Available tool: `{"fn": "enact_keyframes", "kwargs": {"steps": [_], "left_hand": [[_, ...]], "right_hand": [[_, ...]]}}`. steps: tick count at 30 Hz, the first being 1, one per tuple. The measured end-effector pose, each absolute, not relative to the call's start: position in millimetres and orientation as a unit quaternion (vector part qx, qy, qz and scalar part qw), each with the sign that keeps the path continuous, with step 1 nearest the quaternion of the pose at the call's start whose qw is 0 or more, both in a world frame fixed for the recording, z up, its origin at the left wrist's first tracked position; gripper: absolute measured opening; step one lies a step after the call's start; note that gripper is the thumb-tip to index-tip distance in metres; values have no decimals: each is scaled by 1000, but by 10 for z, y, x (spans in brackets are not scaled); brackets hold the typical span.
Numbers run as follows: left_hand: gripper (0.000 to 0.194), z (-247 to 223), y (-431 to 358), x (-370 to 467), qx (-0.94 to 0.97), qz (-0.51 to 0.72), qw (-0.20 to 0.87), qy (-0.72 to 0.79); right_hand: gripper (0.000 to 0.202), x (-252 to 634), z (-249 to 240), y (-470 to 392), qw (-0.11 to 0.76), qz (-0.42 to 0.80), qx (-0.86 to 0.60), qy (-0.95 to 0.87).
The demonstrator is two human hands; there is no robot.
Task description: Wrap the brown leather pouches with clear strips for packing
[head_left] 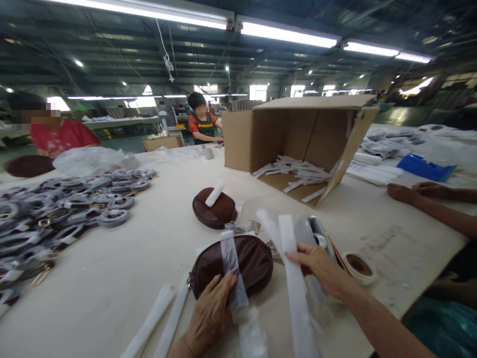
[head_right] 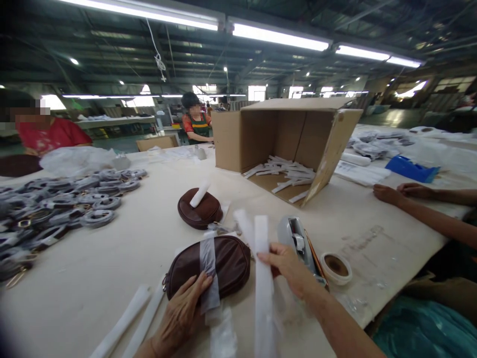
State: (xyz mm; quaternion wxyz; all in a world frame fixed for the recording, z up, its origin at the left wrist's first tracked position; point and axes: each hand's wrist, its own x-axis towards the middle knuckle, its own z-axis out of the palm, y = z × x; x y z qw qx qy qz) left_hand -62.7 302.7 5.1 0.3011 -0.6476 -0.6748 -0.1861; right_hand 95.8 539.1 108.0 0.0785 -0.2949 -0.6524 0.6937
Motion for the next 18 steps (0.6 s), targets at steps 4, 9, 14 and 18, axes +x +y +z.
{"fn": "enact_keyframes", "kwargs": {"steps": [4, 9, 14, 18], "left_hand": [[44, 84, 3033, -659, -673, -150, 303, -658], [41, 165, 3059, -681, -679, -154, 303, -650], [46, 285, 3088, -727, -684, -150, 230, -676], [53, 372, 3077, -788, -685, -147, 153, -697]], "right_hand": [[46, 1058, 1238, 5546, 258, 647, -344, -630], [49, 1213, 834, 4916, 229, 737, -369, -518], [65, 1016, 371, 4262, 121, 839, -408, -338], [57, 723, 243, 4102, 138, 863, -399, -277]]}}
